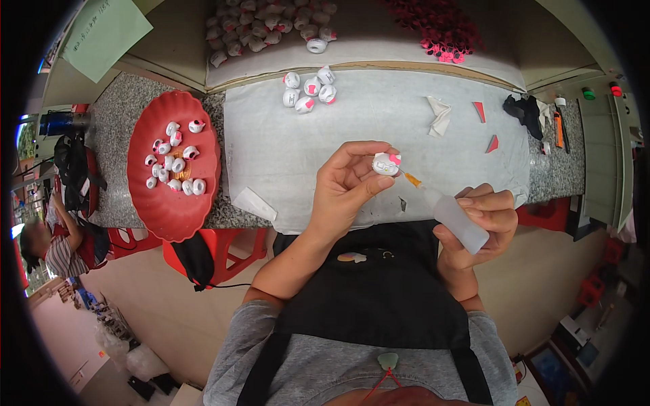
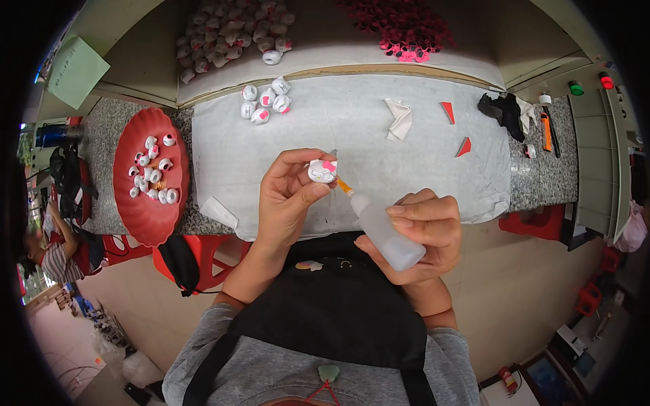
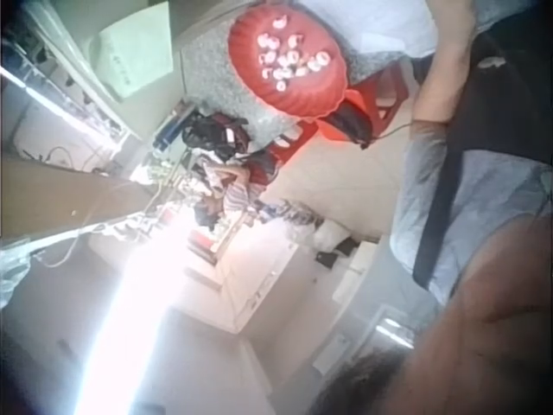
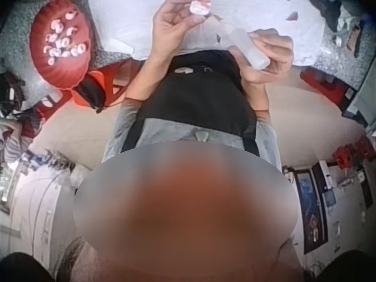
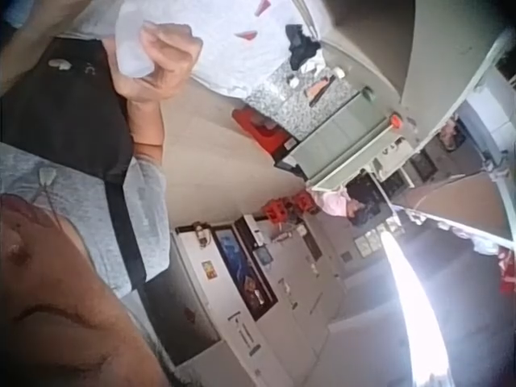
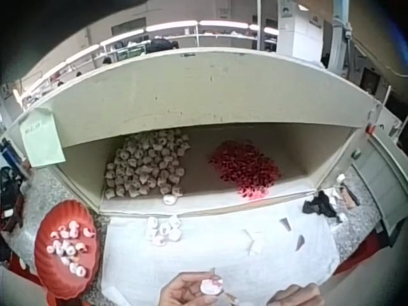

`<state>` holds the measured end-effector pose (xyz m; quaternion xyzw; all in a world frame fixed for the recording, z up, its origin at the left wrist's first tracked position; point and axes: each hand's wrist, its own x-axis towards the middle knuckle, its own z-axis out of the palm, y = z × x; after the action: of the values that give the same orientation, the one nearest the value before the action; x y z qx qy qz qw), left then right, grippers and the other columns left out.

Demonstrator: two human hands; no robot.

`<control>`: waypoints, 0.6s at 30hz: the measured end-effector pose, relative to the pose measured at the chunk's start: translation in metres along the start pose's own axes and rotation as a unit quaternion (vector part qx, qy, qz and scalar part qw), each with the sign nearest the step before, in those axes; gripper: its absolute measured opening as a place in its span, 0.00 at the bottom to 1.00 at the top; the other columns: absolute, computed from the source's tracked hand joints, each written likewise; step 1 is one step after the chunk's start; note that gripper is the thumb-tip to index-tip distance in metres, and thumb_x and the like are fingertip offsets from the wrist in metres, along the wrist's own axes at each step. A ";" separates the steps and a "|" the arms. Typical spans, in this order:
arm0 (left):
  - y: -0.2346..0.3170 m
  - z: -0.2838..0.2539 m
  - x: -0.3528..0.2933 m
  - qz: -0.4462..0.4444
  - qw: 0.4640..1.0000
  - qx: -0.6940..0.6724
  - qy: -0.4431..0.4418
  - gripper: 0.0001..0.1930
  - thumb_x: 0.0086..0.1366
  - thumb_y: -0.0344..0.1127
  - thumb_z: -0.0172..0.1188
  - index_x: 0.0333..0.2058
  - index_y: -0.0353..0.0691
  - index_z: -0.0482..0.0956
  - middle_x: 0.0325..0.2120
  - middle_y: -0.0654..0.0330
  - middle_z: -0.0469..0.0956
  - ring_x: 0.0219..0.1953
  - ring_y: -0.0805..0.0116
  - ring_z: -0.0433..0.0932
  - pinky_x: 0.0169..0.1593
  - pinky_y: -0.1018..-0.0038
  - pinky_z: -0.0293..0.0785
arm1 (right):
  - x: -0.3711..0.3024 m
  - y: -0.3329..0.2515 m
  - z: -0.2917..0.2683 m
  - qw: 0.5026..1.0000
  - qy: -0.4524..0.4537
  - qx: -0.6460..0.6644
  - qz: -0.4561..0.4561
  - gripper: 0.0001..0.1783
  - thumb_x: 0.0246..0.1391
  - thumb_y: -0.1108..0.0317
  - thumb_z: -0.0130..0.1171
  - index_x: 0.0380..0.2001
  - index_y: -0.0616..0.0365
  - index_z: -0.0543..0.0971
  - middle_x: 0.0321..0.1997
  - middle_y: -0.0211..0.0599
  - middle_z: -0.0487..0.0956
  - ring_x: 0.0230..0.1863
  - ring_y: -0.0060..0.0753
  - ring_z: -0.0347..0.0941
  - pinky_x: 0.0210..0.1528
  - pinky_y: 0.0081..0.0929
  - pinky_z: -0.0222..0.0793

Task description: Applying glue and decorative components to plastic toy heads on an assembly line.

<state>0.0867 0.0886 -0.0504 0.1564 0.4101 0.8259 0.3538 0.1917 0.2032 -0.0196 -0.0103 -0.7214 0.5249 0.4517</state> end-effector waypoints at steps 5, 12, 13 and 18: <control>0.000 0.001 0.000 -0.009 1.000 0.000 -0.005 0.17 0.47 0.20 0.54 0.39 0.33 0.64 0.36 0.54 0.69 0.39 0.70 0.69 0.42 0.77 0.68 | -0.001 0.001 0.000 1.000 -0.003 0.005 0.000 0.25 0.22 0.76 0.68 0.27 0.56 0.65 0.29 0.36 0.66 0.20 0.24 0.64 0.21 0.16 0.61; 0.000 0.001 -0.001 -0.017 1.000 0.010 -0.010 0.18 0.47 0.19 0.54 0.39 0.33 0.64 0.36 0.54 0.69 0.40 0.70 0.69 0.42 0.77 0.66 | -0.002 0.000 0.000 1.000 -0.011 0.009 0.004 0.25 0.22 0.76 0.68 0.27 0.56 0.65 0.29 0.36 0.66 0.21 0.25 0.65 0.22 0.17 0.62; 0.000 0.001 -0.001 -0.018 1.000 0.015 -0.013 0.18 0.47 0.19 0.54 0.39 0.33 0.64 0.36 0.54 0.69 0.40 0.70 0.69 0.42 0.77 0.66 | -0.002 0.000 0.000 1.000 -0.011 0.009 0.004 0.25 0.22 0.76 0.68 0.27 0.56 0.65 0.29 0.36 0.66 0.21 0.25 0.65 0.22 0.17 0.62; -0.004 -0.001 -0.002 0.036 0.996 0.076 -0.032 0.16 0.47 0.19 0.54 0.38 0.32 0.66 0.36 0.55 0.67 0.40 0.70 0.68 0.43 0.77 0.65 | -0.004 -0.002 0.006 0.999 0.012 -0.023 0.019 0.23 0.26 0.68 0.68 0.24 0.56 0.64 0.25 0.34 0.65 0.20 0.22 0.60 0.22 0.17 0.60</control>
<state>0.0890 0.0883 -0.0543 0.2241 0.4540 0.7993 0.3236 0.1910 0.1964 -0.0208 -0.0404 -0.7272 0.5166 0.4503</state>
